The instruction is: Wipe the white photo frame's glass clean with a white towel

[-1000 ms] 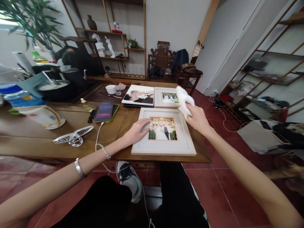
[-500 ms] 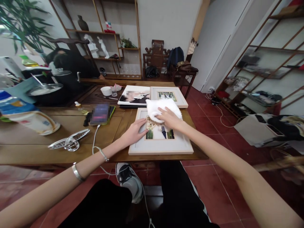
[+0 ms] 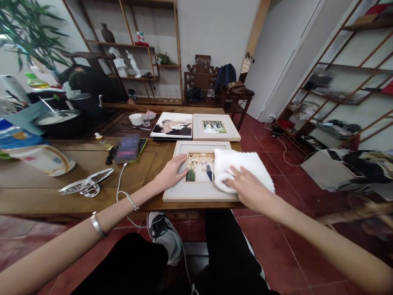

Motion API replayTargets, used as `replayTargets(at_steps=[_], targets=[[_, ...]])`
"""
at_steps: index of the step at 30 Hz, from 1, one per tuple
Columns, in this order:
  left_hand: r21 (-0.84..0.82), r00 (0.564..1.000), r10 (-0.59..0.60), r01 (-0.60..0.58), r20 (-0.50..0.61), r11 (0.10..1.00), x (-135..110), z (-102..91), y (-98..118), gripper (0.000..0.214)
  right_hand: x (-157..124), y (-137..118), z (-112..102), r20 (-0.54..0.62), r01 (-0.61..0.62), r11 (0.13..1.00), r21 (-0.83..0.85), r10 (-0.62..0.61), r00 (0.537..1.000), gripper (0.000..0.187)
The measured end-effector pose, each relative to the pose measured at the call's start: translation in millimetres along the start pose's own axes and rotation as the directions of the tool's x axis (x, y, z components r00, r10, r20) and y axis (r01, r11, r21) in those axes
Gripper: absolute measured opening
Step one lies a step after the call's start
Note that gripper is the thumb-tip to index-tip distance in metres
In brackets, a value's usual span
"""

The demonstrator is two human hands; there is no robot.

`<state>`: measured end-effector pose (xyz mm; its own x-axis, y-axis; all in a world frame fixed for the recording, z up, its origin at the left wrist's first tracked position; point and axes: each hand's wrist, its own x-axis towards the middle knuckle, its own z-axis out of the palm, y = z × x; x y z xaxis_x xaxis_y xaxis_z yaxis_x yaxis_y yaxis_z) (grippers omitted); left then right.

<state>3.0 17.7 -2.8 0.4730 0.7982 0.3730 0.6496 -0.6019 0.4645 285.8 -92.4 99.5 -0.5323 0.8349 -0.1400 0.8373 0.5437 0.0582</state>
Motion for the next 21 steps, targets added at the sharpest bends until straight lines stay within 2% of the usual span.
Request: replayTargets(at_steps=[3, 6, 8, 12, 16, 18, 21], targets=[[-0.002, 1.0, -0.002, 0.002, 0.002, 1.0, 0, 0.1, 0, 0.055, -32, -26, -6, 0.093, -0.015, 0.997, 0.078, 0.008, 0.996, 0.069], [-0.003, 1.0, 0.001, -0.001, 0.007, 1.0, 0, -0.7, 0, 0.056, -34, -29, -3, 0.086, -0.047, 0.991, 0.121, 0.037, 0.996, 0.071], [-0.003, 1.0, 0.007, -0.007, 0.014, 1.0, 0, -1.4, -1, 0.056, -16, -17, 5, 0.036, -0.057, 0.991, 0.123, 0.053, 0.998, 0.071], [0.002, 1.0, 0.013, -0.013, 0.023, 1.0, 0, -1.6, -2, 0.056, 47, 23, 19, -0.151, -0.107, 0.993, 0.054, 0.114, 0.982, 0.066], [0.005, 1.0, 0.005, -0.005, 0.025, 1.0, -1, -0.6, -3, 0.057, 100, 55, 20, -0.199, -0.103, 0.994, 0.03, 0.107, 0.974, 0.064], [0.004, 1.0, -0.002, 0.002, 0.026, 1.0, -1, -0.2, -3, 0.057, 109, 58, 20, -0.198, -0.083, 0.996, 0.015, 0.085, 0.976, 0.061], [-0.002, 1.0, -0.006, 0.006, 0.025, 1.0, 0, 0.5, -4, 0.057, 93, 46, 21, -0.166, -0.021, 1.0, -0.016, 0.018, 0.986, 0.057]])
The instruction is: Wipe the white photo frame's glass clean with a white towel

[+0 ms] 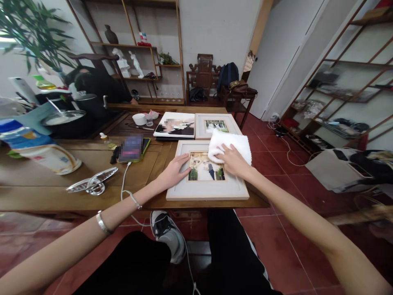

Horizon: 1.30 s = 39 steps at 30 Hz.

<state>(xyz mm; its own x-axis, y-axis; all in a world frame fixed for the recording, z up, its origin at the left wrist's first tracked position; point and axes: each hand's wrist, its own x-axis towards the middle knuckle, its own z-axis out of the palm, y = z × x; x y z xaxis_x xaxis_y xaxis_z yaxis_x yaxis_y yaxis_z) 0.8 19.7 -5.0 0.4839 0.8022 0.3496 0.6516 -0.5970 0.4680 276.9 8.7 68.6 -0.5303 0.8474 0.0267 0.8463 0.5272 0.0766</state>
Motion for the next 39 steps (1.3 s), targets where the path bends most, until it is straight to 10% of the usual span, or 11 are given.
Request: replayTargets(at_steps=[11, 28, 39], targets=[[-0.002, 1.0, 0.017, -0.017, 0.001, 1.0, 0, 0.0, 0, 0.054, -111, -92, -51, 0.237, 0.14, 0.985, 0.101, -0.161, 0.958, 0.06], [0.001, 0.998, 0.039, -0.039, 0.043, 0.999, -1, -3.5, 2, 0.056, 31, -8, 4, -0.001, -0.046, 0.998, 0.033, 0.046, 0.999, 0.066], [-0.014, 0.999, 0.036, -0.036, 0.002, 0.999, -2, 2.4, -1, 0.054, -91, -95, -48, 0.284, 0.169, 0.963, 0.209, -0.225, 0.932, 0.068]])
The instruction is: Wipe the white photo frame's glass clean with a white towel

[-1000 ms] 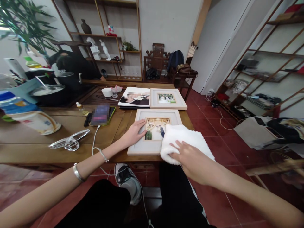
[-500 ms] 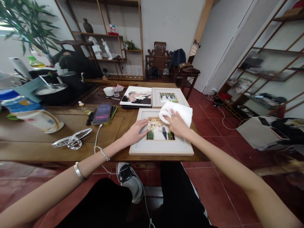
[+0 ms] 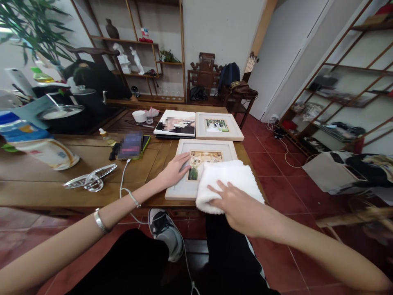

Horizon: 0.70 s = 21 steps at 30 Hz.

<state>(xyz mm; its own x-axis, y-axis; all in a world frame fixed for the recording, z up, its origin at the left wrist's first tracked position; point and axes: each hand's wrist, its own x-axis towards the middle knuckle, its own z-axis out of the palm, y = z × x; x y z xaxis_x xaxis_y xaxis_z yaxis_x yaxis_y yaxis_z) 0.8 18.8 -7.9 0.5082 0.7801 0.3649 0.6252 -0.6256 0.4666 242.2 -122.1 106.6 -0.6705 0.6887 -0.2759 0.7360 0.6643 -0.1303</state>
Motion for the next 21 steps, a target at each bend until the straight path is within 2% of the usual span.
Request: replayTargets(at_steps=[2, 5, 9, 12, 15, 18, 21], targets=[[0.002, 1.0, 0.009, -0.009, -0.001, 1.0, 0, -0.6, 0, 0.052, 1, -8, 5, -0.034, 0.024, 0.999, 0.022, -0.023, 0.999, 0.068], [0.003, 1.0, 0.028, -0.028, 0.004, 1.0, 0, -1.5, 0, 0.051, 22, 2, 18, -0.125, -0.003, 1.0, 0.02, 0.006, 0.992, 0.071], [0.004, 0.999, 0.044, -0.044, 0.01, 0.999, -1, -2.4, 0, 0.052, 64, 43, 23, -0.242, -0.105, 0.994, -0.006, 0.101, 0.965, 0.071], [0.003, 0.999, 0.045, -0.045, 0.01, 0.999, -1, -2.7, -1, 0.051, 92, 77, 14, -0.324, -0.187, 0.982, -0.018, 0.172, 0.93, 0.071], [0.001, 0.999, 0.043, -0.043, 0.005, 0.999, 0, -2.5, -1, 0.051, 113, 97, 4, -0.344, -0.23, 0.973, -0.029, 0.206, 0.916, 0.07], [-0.004, 0.999, 0.039, -0.039, -0.006, 0.999, 0, -1.8, -1, 0.049, 118, 94, 2, -0.314, -0.208, 0.977, -0.048, 0.183, 0.932, 0.068], [-0.007, 0.999, 0.036, -0.036, -0.021, 0.999, -1, -0.4, -1, 0.047, 99, 71, 6, -0.232, -0.126, 0.99, -0.068, 0.107, 0.967, 0.066]])
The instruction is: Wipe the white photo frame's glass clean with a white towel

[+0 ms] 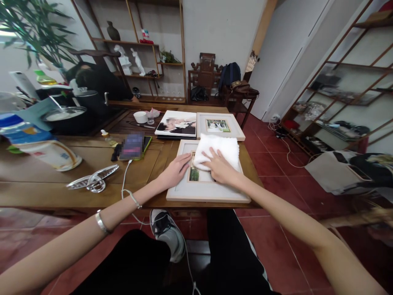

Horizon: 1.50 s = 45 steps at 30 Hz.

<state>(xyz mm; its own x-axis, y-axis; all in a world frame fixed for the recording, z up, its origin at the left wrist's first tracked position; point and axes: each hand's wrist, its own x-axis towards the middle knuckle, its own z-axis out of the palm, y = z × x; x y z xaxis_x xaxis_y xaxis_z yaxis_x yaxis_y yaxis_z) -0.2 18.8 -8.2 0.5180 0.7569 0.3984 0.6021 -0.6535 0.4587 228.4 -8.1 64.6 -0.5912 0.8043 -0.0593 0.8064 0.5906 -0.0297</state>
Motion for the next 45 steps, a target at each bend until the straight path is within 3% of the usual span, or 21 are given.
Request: replayTargets(at_steps=[3, 6, 11, 14, 17, 23, 27, 32, 36, 39, 45], targets=[[-0.001, 1.0, 0.0, 0.0, -0.011, 1.0, 0, 1.7, -1, 0.048, -37, -28, -12, 0.133, 0.138, 0.99, 0.039, -0.142, 0.981, 0.065], [0.001, 1.0, -0.001, 0.001, -0.017, 1.0, 0, 3.0, -2, 0.047, -75, -52, -29, 0.219, 0.136, 0.988, 0.074, -0.149, 0.964, 0.064], [0.006, 1.0, -0.004, 0.004, -0.018, 1.0, 0, 3.2, -2, 0.047, -102, -66, -31, 0.219, 0.174, 0.974, 0.142, -0.203, 0.954, 0.063], [0.01, 1.0, -0.003, 0.003, -0.012, 1.0, 0, 2.0, -1, 0.047, -90, -57, -15, 0.123, 0.17, 0.973, 0.157, -0.19, 0.974, 0.07], [0.014, 1.0, -0.004, 0.004, -0.004, 1.0, 0, 0.5, 1, 0.048, -58, -33, 0, 0.058, 0.08, 0.992, 0.1, -0.086, 0.995, 0.073], [0.011, 1.0, -0.005, 0.005, -0.001, 1.0, -1, 0.0, 1, 0.048, 17, 17, 1, -0.077, -0.12, 0.992, -0.031, 0.117, 0.99, 0.071], [0.003, 1.0, -0.004, 0.004, -0.004, 1.0, -1, -0.2, 0, 0.047, 35, 14, 1, -0.053, -0.084, 0.996, -0.042, 0.082, 0.995, 0.068], [-0.009, 1.0, -0.003, 0.003, -0.007, 1.0, -1, -1.5, 2, 0.047, 0, -28, -2, 0.066, 0.078, 0.997, -0.013, -0.077, 0.995, 0.064], [-0.01, 1.0, -0.004, 0.004, -0.008, 1.0, -1, -1.7, 2, 0.046, -37, -55, -10, 0.137, 0.244, 0.968, 0.056, -0.249, 0.959, 0.062], [-0.001, 1.0, -0.011, 0.011, -0.002, 1.0, -1, -1.9, 0, 0.046, -54, -56, -10, 0.116, 0.235, 0.971, 0.035, -0.237, 0.965, 0.061], [0.009, 1.0, -0.018, 0.018, 0.017, 1.0, -1, -2.2, -2, 0.048, -96, -26, -4, 0.079, 0.083, 0.996, -0.034, -0.08, 0.994, 0.06]])
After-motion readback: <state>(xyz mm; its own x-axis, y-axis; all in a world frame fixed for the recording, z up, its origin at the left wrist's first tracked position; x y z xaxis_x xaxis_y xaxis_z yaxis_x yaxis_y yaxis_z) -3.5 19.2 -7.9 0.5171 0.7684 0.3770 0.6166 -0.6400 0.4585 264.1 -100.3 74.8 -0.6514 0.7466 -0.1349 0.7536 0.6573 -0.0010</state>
